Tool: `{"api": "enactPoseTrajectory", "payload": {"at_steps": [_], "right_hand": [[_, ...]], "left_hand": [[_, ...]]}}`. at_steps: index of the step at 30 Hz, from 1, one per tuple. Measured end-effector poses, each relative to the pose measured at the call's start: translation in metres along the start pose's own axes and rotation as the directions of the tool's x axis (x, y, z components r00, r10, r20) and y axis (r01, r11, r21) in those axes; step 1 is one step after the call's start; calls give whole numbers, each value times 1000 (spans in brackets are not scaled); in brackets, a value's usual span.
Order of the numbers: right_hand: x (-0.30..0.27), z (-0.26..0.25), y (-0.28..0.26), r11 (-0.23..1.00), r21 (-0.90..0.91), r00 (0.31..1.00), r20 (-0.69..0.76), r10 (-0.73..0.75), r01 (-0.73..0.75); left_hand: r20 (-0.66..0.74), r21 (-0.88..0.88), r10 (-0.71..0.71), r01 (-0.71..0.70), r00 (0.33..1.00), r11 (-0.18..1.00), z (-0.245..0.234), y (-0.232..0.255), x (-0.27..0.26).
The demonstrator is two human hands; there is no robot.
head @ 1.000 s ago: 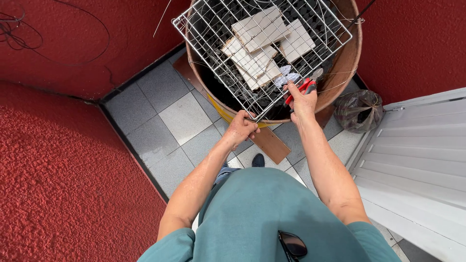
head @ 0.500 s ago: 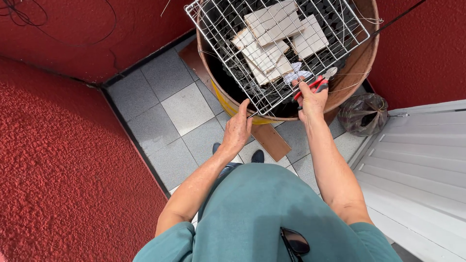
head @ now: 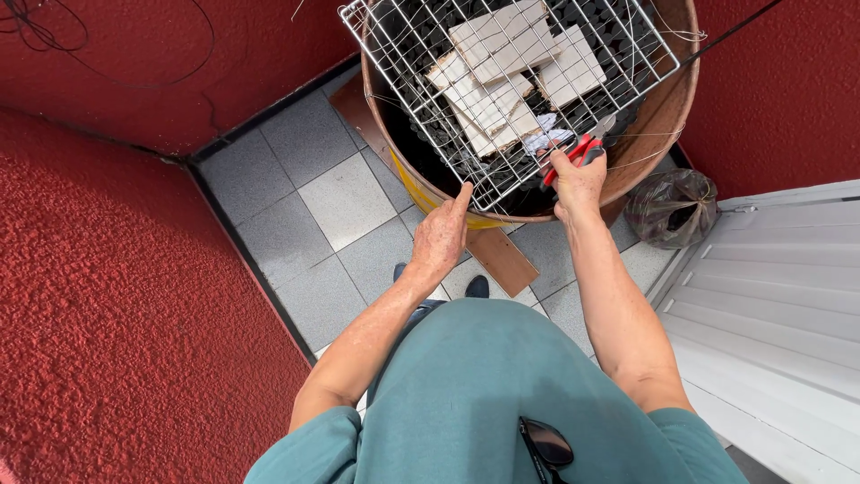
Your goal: Repairing a metal grate by twisting and cutting wire with pliers.
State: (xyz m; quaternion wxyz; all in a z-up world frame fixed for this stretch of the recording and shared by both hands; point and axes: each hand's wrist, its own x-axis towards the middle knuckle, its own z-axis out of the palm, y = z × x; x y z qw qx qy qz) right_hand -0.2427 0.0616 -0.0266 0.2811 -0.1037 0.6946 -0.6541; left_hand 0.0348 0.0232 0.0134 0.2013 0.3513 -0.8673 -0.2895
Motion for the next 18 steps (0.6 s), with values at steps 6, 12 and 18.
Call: {"api": "enactPoseTrajectory", "payload": {"at_steps": [6,12,18], "right_hand": [[-12,7,-29,1000,-22,999,-41,8,-9],[-11,3,-17,1000,6,1000,-13,20,-20],[-22,1,-29,999,-4,998,38,54,-54]], "left_hand": [[62,75,-48,44,997,996,-2,7,4],[30,88,-34,31,999,996,0,7,1],[104,96,-88,78,991,992,-4,11,7]]}}
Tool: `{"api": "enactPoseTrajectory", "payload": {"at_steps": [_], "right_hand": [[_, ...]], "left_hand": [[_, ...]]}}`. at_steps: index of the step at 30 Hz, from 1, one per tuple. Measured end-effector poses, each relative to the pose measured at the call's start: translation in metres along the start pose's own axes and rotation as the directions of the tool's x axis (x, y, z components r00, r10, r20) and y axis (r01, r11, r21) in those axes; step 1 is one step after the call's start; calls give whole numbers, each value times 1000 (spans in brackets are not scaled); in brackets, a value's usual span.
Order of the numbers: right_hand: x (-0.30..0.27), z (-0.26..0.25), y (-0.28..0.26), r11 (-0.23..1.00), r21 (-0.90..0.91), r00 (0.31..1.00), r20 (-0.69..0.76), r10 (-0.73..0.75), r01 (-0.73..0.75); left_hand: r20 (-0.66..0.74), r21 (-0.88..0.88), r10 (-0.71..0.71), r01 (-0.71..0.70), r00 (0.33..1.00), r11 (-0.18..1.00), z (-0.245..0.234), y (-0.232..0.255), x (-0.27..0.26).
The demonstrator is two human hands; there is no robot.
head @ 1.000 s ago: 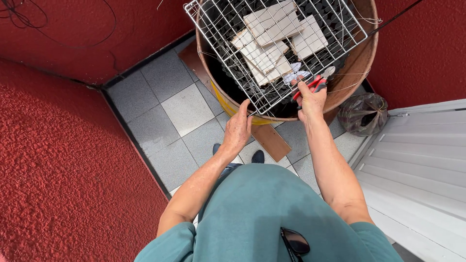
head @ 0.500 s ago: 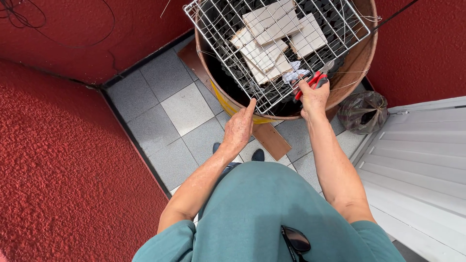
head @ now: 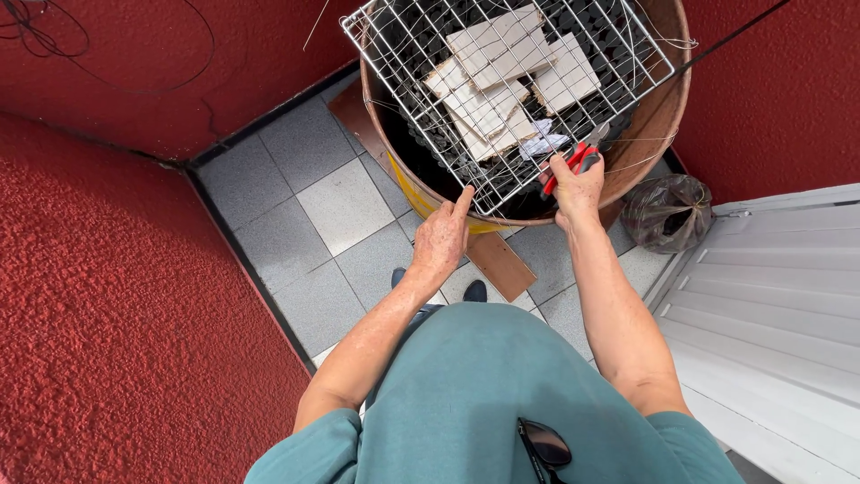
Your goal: Repairing a metal grate by twisting and cutting wire with pliers.
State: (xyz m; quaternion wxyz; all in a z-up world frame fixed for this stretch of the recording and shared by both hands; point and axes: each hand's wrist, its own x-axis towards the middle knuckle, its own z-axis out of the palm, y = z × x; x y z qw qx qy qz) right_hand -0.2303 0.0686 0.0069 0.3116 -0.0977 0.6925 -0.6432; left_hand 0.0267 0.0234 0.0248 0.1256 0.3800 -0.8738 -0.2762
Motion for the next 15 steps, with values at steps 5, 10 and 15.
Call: {"api": "enactPoseTrajectory", "payload": {"at_steps": [5,10,15], "right_hand": [[-3,-5,0,995,104,998,66,-1,-6],[-18,-9,-15,999,44,998,50,23,-26],[-52,-25,-34,1000,10,1000,0,-5,5]], "left_hand": [[-35,111,50,-46,998,993,-3,2,0],[-66,189,69,-56,995,980,-37,9,1],[-356,152,95,-42,930,987,-61,-39,41]]}}
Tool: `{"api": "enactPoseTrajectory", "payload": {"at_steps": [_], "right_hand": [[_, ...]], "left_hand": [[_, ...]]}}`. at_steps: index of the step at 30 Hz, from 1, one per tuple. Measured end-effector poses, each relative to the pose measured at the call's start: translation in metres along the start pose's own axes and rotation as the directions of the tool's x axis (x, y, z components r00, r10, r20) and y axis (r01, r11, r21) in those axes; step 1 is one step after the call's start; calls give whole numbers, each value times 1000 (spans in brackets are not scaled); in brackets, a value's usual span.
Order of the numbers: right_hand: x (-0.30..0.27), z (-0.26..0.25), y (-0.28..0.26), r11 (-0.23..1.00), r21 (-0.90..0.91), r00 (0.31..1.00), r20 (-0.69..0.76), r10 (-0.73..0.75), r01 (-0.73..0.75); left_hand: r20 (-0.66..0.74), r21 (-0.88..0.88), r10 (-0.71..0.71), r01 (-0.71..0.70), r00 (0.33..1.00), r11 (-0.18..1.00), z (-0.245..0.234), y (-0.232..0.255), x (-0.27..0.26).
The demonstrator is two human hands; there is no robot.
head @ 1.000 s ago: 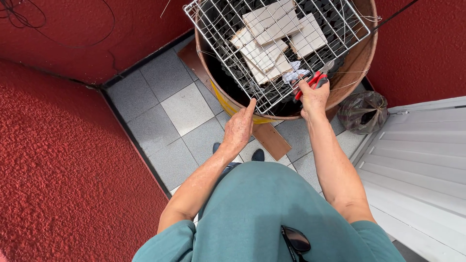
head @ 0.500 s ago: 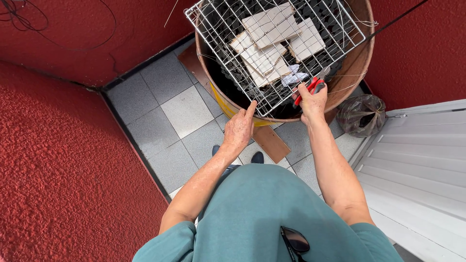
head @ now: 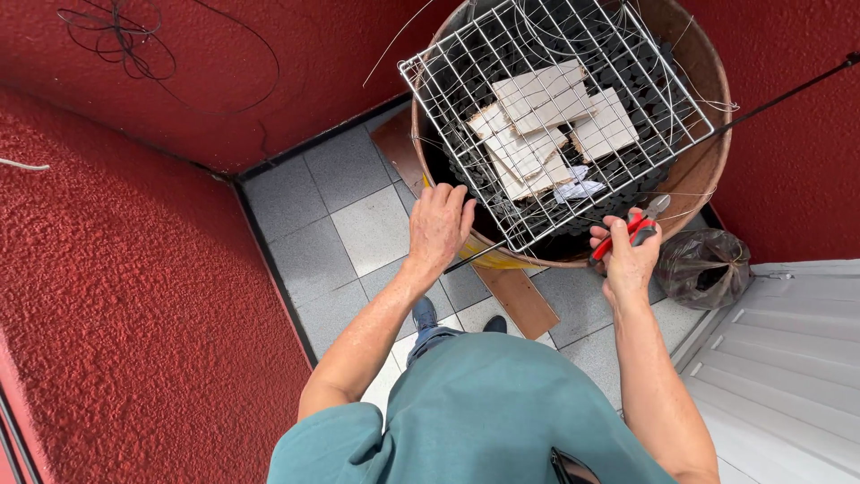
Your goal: Repairing a metal grate by twisting and cutting wire with pliers.
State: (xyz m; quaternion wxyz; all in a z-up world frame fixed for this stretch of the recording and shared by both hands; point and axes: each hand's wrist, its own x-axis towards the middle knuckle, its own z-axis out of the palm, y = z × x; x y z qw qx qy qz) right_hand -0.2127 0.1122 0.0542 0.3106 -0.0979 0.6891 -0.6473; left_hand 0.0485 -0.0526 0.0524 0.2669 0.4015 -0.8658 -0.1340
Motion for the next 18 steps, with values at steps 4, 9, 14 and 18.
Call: {"api": "enactPoseTrajectory", "payload": {"at_steps": [4,9,14,18], "right_hand": [[-26,-31,12,996,74,998,37,-57,54],[-73,-53,28,999,16,999,-12,-41,41],[-115,-58,46,1000,5,992,-127,22,-22],[-136,-55,52,998,23,978,-201,63,-59]], "left_hand": [[-197,57,-95,109,976,992,-6,-79,91],[-53,159,-280,285,959,945,-7,-144,189],[200,123,-458,442,866,889,42,-194,240],[110,-31,-397,402,911,915,70,-228,259]]}}
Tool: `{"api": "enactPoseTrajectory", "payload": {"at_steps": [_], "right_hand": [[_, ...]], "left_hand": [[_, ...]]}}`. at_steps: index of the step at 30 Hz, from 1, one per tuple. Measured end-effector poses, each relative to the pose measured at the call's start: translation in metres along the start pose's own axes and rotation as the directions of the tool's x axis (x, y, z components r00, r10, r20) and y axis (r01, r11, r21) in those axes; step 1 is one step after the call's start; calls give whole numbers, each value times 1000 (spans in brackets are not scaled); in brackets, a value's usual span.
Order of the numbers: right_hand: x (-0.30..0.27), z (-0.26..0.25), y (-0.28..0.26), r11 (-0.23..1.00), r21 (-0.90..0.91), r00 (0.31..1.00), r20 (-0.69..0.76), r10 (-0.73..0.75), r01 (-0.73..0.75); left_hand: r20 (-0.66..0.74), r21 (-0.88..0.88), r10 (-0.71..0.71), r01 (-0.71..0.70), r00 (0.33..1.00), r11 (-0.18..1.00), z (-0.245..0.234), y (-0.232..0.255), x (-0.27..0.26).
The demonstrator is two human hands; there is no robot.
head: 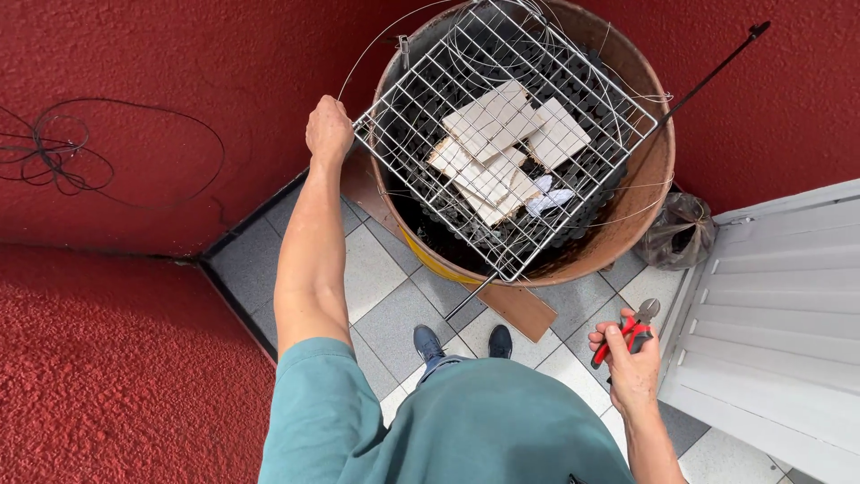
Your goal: Repairing a metal grate by twisting and cutting wire with pliers.
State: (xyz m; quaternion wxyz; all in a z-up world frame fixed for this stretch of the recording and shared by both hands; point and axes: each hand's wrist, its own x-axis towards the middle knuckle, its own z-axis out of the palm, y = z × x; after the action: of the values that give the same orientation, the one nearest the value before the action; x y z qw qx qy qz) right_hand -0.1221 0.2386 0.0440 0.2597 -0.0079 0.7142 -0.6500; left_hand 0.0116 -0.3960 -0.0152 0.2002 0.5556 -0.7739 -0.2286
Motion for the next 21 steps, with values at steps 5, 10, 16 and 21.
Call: {"api": "enactPoseTrajectory", "payload": {"at_steps": [5,10,16,21], "right_hand": [[-12,8,-1,999,22,1000,3,-28,28],[-8,32,-25,998,62,983,185,-3,-9],[0,102,-85,906,-270,706,707,-44,327],[7,183,-127,637,-406,527,850,-1,655]], "left_hand": [[-29,-338,8,-17,1000,941,-96,83,-45],[123,-595,30,50,992,802,-125,116,-103],[276,-799,92,175,957,576,-154,121,-197],[423,-800,116,311,898,513,-149,98,-255]]}}
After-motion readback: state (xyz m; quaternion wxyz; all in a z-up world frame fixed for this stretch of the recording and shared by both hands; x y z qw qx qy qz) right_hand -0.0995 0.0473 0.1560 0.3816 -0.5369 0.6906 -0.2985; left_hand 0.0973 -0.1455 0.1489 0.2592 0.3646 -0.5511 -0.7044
